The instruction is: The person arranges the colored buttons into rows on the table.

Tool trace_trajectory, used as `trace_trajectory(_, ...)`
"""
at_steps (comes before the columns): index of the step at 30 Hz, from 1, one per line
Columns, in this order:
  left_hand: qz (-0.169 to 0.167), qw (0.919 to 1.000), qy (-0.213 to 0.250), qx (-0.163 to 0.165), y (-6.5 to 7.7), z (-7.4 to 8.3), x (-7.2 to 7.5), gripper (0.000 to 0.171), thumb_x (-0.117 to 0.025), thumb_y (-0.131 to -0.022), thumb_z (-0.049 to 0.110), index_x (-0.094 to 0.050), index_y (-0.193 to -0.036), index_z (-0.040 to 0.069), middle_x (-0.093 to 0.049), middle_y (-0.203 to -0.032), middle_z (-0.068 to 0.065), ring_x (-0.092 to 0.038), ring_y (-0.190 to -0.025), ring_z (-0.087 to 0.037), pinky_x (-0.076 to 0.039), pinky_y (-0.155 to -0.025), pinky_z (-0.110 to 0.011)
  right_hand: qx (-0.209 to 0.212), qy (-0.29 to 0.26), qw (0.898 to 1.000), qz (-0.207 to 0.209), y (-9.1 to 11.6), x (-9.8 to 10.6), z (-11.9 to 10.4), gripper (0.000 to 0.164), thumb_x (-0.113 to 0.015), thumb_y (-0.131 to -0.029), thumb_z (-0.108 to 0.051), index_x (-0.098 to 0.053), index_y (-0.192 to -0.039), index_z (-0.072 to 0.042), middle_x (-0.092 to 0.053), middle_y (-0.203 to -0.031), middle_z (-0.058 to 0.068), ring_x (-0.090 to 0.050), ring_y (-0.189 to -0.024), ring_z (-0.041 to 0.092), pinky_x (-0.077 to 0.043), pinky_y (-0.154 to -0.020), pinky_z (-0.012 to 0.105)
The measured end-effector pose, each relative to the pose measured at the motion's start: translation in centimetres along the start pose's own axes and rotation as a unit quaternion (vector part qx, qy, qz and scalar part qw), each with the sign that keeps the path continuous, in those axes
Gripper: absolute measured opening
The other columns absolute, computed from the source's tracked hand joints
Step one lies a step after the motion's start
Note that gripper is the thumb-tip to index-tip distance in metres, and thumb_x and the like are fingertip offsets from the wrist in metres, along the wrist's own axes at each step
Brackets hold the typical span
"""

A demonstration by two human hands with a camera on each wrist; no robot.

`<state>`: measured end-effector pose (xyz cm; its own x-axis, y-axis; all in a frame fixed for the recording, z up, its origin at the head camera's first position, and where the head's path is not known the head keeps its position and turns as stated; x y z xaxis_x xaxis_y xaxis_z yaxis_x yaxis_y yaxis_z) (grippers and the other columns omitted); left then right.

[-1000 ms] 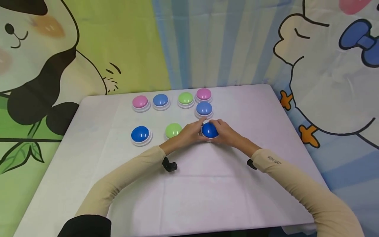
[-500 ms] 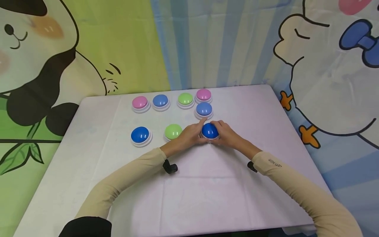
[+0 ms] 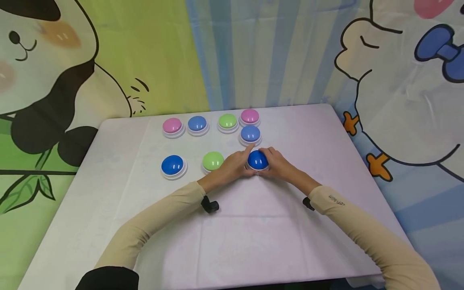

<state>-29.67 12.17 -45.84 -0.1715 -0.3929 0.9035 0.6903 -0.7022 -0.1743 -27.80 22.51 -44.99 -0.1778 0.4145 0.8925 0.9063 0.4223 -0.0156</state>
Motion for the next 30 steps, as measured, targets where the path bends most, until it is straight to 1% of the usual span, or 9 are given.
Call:
trace_trajectory(4,0.004,1.0000,0.004,0.000,0.0,0.0,0.1,0.093,-0.072,-0.075,0.043,-0.022,-0.143,0.003,-0.062,-0.116,-0.012,-0.061,-0.105,-0.019,-0.051,-0.089,-0.028,-0.007,0.003,1.000,0.000,0.0,-0.1,0.1,0.080,-0.078,-0.073,-0.027,-0.034,-0.135,-0.001,-0.045,-0.126,0.023,-0.046,-0.117,0.037,-0.042,-0.098,0.052)
trace_trajectory(8,0.001,1.0000,-0.002,-0.007,0.1,0.0,-0.2,0.074,-0.069,-0.077,0.044,-0.039,-0.132,0.004,-0.063,-0.112,-0.007,-0.060,-0.102,-0.014,-0.050,-0.090,-0.026,-0.015,0.006,1.000,-0.005,0.0,-0.2,0.3,0.080,-0.077,-0.073,-0.027,-0.033,-0.135,0.000,-0.045,-0.126,0.023,-0.045,-0.118,0.037,-0.042,-0.098,0.053)
trace_trajectory(11,-0.001,0.9999,-0.008,-0.011,0.1,-0.1,-0.3,0.065,-0.068,-0.078,0.045,-0.047,-0.125,0.006,-0.062,-0.110,-0.005,-0.058,-0.102,-0.012,-0.049,-0.091,-0.024,-0.018,0.006,1.000,-0.009,0.0,-0.2,0.3,0.080,-0.077,-0.073,-0.026,-0.033,-0.135,0.000,-0.044,-0.127,0.023,-0.044,-0.118,0.037,-0.041,-0.099,0.053)
trace_trajectory(16,0.005,0.9996,-0.020,-0.018,0.1,0.0,-0.2,0.065,-0.066,-0.079,0.046,-0.046,-0.125,0.005,-0.061,-0.112,-0.005,-0.057,-0.103,-0.013,-0.049,-0.091,-0.024,-0.002,0.001,1.000,-0.002,0.0,0.1,0.0,0.079,-0.077,-0.073,-0.025,-0.034,-0.134,0.002,-0.045,-0.125,0.024,-0.045,-0.116,0.037,-0.041,-0.099,0.052)
trace_trajectory(21,-0.001,0.9991,-0.037,-0.022,-0.2,0.2,0.1,0.066,-0.064,-0.081,0.046,-0.043,-0.128,0.005,-0.059,-0.115,-0.006,-0.056,-0.105,-0.014,-0.048,-0.093,-0.025,0.008,0.004,1.000,0.002,-0.2,0.6,-0.1,0.079,-0.078,-0.073,-0.025,-0.034,-0.133,0.003,-0.045,-0.124,0.024,-0.046,-0.115,0.037,-0.042,-0.098,0.052)
trace_trajectory(23,-0.011,0.9988,-0.045,-0.019,-0.2,0.2,0.2,0.067,-0.063,-0.081,0.047,-0.041,-0.129,0.005,-0.057,-0.117,-0.006,-0.055,-0.106,-0.015,-0.048,-0.093,-0.026,-0.002,0.003,1.000,-0.010,-0.4,0.6,0.0,0.080,-0.077,-0.073,-0.025,-0.033,-0.134,0.002,-0.044,-0.126,0.024,-0.045,-0.117,0.037,-0.042,-0.098,0.053)
trace_trajectory(26,-0.037,0.9980,-0.049,-0.013,-0.1,0.2,0.5,0.073,-0.061,-0.081,0.052,-0.037,-0.133,0.006,-0.054,-0.122,-0.006,-0.053,-0.110,-0.016,-0.049,-0.093,-0.027,-0.026,-0.001,0.999,-0.044,-0.7,0.8,-0.1,0.087,-0.077,-0.073,-0.029,-0.028,-0.138,0.001,-0.041,-0.131,0.026,-0.042,-0.121,0.040,-0.041,-0.098,0.054)
trace_trajectory(28,-0.053,0.9978,-0.040,-0.006,-0.1,0.0,1.2,0.078,-0.058,-0.081,0.055,-0.032,-0.137,0.007,-0.050,-0.128,-0.007,-0.051,-0.115,-0.018,-0.048,-0.095,-0.030,-0.041,-0.002,0.997,-0.058,-0.9,1.3,-0.1,0.092,-0.076,-0.073,-0.034,-0.023,-0.141,0.000,-0.037,-0.135,0.026,-0.038,-0.125,0.041,-0.039,-0.100,0.056)
trace_trajectory(30,-0.057,0.9978,-0.032,0.008,-0.5,-0.6,2.3,0.080,-0.056,-0.082,0.056,-0.029,-0.140,0.007,-0.045,-0.136,-0.009,-0.048,-0.123,-0.020,-0.046,-0.098,-0.033,-0.048,-0.005,0.997,-0.055,-1.5,2.3,-0.2,0.096,-0.075,-0.074,-0.039,-0.021,-0.142,0.001,-0.034,-0.139,0.026,-0.034,-0.129,0.041,-0.036,-0.101,0.057)
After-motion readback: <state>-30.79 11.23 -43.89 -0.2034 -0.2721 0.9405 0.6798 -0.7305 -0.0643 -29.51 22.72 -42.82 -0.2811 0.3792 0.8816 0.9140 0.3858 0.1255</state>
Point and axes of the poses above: each hand's wrist, its own y-axis away from the middle knuckle, its own x-axis out of the back of the hand, z = x × y, the point moved 8 cm from there along -y, towards the middle knuckle
